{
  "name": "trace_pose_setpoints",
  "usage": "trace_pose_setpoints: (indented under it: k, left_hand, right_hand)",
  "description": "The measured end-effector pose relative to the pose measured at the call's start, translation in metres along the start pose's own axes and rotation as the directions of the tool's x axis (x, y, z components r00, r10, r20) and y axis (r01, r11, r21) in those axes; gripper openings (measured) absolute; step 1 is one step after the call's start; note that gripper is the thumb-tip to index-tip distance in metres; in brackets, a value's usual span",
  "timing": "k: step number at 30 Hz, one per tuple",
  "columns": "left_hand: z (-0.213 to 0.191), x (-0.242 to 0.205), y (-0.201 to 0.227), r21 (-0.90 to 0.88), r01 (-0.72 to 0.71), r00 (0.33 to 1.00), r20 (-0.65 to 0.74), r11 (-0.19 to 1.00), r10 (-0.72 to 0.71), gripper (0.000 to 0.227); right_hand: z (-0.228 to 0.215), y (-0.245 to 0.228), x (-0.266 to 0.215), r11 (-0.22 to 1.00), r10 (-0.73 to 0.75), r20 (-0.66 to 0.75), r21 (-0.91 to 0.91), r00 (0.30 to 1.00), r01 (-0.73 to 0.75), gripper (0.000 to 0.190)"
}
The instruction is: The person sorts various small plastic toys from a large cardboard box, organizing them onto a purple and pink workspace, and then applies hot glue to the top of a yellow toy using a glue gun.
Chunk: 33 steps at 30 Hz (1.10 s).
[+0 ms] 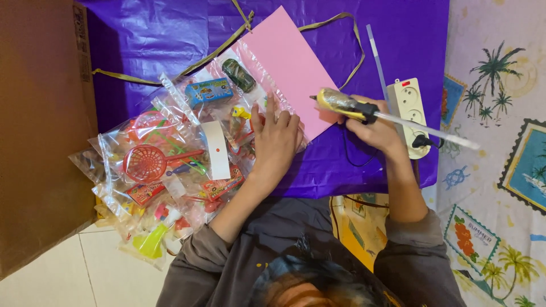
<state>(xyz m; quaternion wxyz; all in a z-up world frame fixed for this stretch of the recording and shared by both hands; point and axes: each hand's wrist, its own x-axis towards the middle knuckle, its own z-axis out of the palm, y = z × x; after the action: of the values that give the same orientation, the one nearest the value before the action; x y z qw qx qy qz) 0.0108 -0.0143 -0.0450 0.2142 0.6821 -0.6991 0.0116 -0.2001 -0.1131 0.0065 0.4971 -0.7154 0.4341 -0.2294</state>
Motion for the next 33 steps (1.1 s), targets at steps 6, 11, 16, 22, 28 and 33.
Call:
trace_pose_setpoints:
  k: [6, 11, 16, 22, 28, 33]
  left_hand:
    - [-0.002, 0.001, 0.000, -0.019, 0.003, 1.000, -0.025, 1.000, -0.004, 0.015]
    - [-0.005, 0.002, 0.000, -0.023, 0.007, 0.999, -0.031, 1.000, -0.008, 0.015]
    - [-0.001, -0.001, 0.000, -0.034, 0.019, 0.999, -0.026, 0.999, -0.020, 0.016]
    - [-0.018, 0.003, 0.000, -0.148, 0.049, 0.999, -0.005, 0.988, -0.051, 0.027]
    - [-0.027, 0.006, -0.004, -0.201, -0.030, 0.995, -0.103, 0.979, 0.010, 0.015]
    - [-0.042, 0.009, -0.001, -0.324, 0.035, 0.993, -0.092, 0.945, -0.068, 0.026]
  right_hand:
    - [0.005, 0.022, 0.007, 0.996, -0.048, 0.023, -0.074, 0.999, 0.049, 0.011]
    - [0.014, 0.022, 0.009, 0.993, -0.047, -0.039, -0.112, 0.998, 0.043, 0.013]
    - [0.019, -0.016, -0.001, 0.889, -0.207, -0.099, -0.434, 0.973, 0.145, 0.049]
    - [0.021, -0.004, -0.001, 0.717, -0.261, 0.006, -0.668, 0.965, 0.198, 0.076]
    - [0.018, 0.001, -0.003, 0.690, -0.274, 0.020, -0.692, 0.961, 0.212, 0.072]
    - [0.018, -0.013, -0.008, 0.727, -0.383, -0.017, -0.623, 0.924, 0.289, 0.076]
